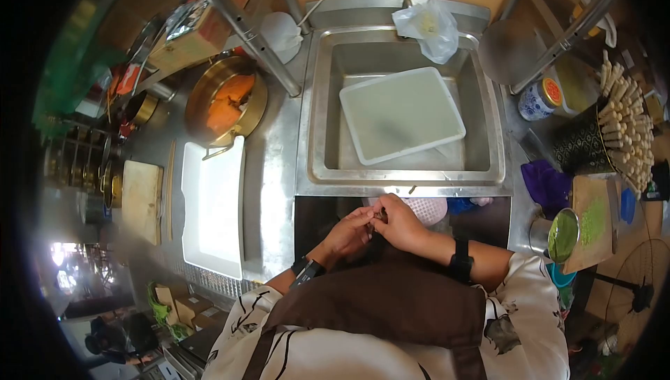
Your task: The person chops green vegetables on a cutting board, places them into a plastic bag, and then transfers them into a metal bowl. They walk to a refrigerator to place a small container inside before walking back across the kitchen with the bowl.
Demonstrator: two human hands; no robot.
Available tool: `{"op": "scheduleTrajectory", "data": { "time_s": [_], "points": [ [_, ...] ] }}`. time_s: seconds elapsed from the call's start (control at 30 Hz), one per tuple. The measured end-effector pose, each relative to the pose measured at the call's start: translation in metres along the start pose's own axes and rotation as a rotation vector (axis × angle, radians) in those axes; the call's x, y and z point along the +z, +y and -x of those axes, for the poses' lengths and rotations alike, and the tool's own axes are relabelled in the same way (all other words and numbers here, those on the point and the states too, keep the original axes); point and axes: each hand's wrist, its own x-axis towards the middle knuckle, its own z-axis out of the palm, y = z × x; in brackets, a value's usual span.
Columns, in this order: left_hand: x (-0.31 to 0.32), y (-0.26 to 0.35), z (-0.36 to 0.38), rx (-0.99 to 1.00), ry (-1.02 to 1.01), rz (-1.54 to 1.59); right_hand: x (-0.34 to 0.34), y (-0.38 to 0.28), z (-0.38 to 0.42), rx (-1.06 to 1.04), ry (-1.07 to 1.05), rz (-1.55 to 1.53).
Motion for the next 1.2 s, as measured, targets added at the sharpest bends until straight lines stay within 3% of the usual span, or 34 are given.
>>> {"op": "scheduleTrajectory", "data": {
  "time_s": [0.1, 0.47, 0.7, 0.8, 1.0, 1.1, 1.2],
  "points": [
    [-0.015, -0.001, 0.006, 0.017, 0.013, -0.006, 0.008, -0.005, -0.003, 0.104, 0.029, -0.048],
    [-0.026, 0.016, 0.028, 0.017, -0.121, 0.316, 0.019, -0.007, -0.011, 0.371, -0.003, -0.791],
    [-0.003, 0.024, 0.016, 0.051, -0.16, 0.256, 0.003, -0.006, -0.025, 0.402, 0.016, -0.757],
    [0.012, 0.023, 0.006, 0.068, -0.159, 0.331, -0.011, 0.012, -0.031, 0.344, -0.075, -0.799],
    [0.026, 0.007, -0.017, 0.06, 0.081, 0.229, -0.033, 0.009, -0.03, 0.425, -0.137, -0.793],
    [0.013, -0.003, -0.03, 0.096, -0.065, 0.23, -0.043, 0.011, -0.029, 0.388, -0.177, -0.756],
    [0.027, -0.01, -0.038, 0.119, -0.014, 0.233, -0.055, 0.019, -0.03, 0.506, -0.251, -0.77]
  ]
}}
